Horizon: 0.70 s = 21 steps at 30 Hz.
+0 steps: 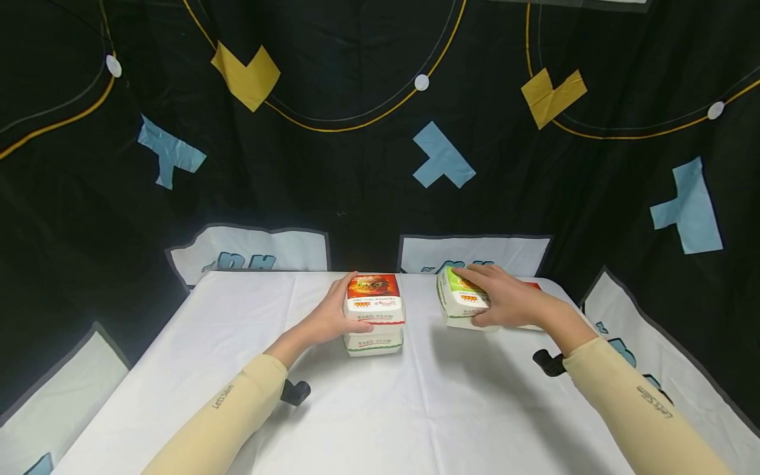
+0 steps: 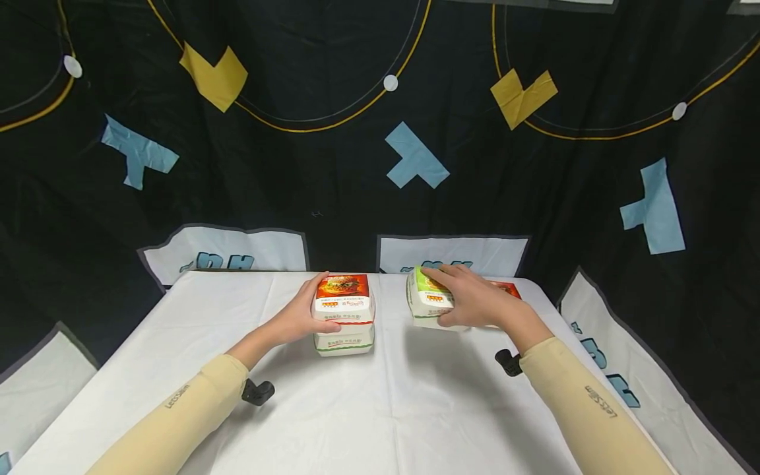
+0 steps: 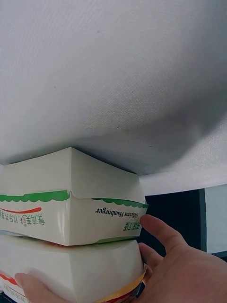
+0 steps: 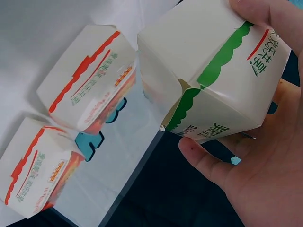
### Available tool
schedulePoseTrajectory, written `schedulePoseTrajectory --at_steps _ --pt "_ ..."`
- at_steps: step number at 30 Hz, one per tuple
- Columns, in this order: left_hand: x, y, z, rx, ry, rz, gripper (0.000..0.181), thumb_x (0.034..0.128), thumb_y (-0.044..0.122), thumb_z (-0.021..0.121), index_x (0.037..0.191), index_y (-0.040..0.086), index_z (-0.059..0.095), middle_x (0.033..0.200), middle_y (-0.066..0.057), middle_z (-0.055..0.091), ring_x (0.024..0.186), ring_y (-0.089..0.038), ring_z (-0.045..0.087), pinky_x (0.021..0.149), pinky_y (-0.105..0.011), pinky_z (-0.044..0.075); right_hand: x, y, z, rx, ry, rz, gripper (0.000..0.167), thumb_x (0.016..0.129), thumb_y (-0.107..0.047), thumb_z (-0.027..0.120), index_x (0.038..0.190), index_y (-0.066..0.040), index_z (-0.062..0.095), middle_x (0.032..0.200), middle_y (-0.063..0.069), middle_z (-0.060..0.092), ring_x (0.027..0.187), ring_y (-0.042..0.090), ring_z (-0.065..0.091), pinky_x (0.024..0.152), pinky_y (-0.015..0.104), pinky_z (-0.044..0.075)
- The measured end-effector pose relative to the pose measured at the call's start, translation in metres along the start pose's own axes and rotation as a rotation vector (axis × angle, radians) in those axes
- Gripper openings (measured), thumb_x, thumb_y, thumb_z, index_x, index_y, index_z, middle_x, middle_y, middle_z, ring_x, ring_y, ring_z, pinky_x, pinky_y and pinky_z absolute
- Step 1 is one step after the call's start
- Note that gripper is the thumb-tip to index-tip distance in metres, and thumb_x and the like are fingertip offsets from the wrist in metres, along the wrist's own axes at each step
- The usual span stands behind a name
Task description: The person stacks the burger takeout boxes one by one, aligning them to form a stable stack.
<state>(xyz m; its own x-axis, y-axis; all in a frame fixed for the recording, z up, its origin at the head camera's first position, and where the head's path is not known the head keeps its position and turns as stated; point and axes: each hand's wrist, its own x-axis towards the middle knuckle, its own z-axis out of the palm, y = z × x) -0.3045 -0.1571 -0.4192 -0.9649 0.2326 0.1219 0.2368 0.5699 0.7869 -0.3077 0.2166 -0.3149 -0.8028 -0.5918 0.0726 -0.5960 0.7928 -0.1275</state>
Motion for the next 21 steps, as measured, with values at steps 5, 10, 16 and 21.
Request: schedulePoseTrajectory --at_steps 5,10,16,21 --pt "0.0 0.0 0.001 0.003 0.002 -0.001 0.123 0.0686 0.049 0.09 0.16 0.028 0.011 0.159 -0.004 0.025 0.138 -0.026 0.038 0.111 -0.057 0.039 0.005 -0.006 -0.004 0.016 -0.006 0.005 0.091 0.078 -0.031 0.076 0.158 -0.032 0.032 0.157 0.008 0.038 0.137 0.03 0.037 0.097 0.048 0.047" --pt "0.0 0.0 0.001 -0.004 0.004 -0.004 0.122 0.0691 0.048 0.09 0.16 0.028 0.011 0.159 -0.004 0.025 0.137 -0.026 0.038 0.111 -0.057 0.04 0.012 -0.013 -0.008 0.019 -0.002 -0.006 0.091 0.079 -0.031 0.075 0.158 -0.031 0.031 0.155 0.004 0.04 0.135 0.028 0.039 0.096 0.046 0.046" --pt "-0.001 0.003 0.001 0.0 0.003 -0.002 0.121 0.0699 0.048 0.089 0.16 0.027 0.011 0.159 -0.005 0.025 0.138 -0.026 0.038 0.111 -0.057 0.039 0.019 -0.02 -0.01 0.018 0.006 -0.004 0.09 0.079 -0.033 0.075 0.158 -0.032 0.031 0.154 0.002 0.04 0.132 0.026 0.039 0.094 0.043 0.047" --pt "-0.002 0.004 0.0 0.0 0.002 0.0 0.121 0.0694 0.048 0.09 0.16 0.028 0.012 0.16 -0.005 0.024 0.138 -0.026 0.038 0.111 -0.056 0.04 0.025 -0.027 -0.01 0.011 0.012 -0.016 0.09 0.079 -0.035 0.075 0.158 -0.033 0.031 0.154 0.001 0.04 0.131 0.026 0.039 0.093 0.043 0.048"
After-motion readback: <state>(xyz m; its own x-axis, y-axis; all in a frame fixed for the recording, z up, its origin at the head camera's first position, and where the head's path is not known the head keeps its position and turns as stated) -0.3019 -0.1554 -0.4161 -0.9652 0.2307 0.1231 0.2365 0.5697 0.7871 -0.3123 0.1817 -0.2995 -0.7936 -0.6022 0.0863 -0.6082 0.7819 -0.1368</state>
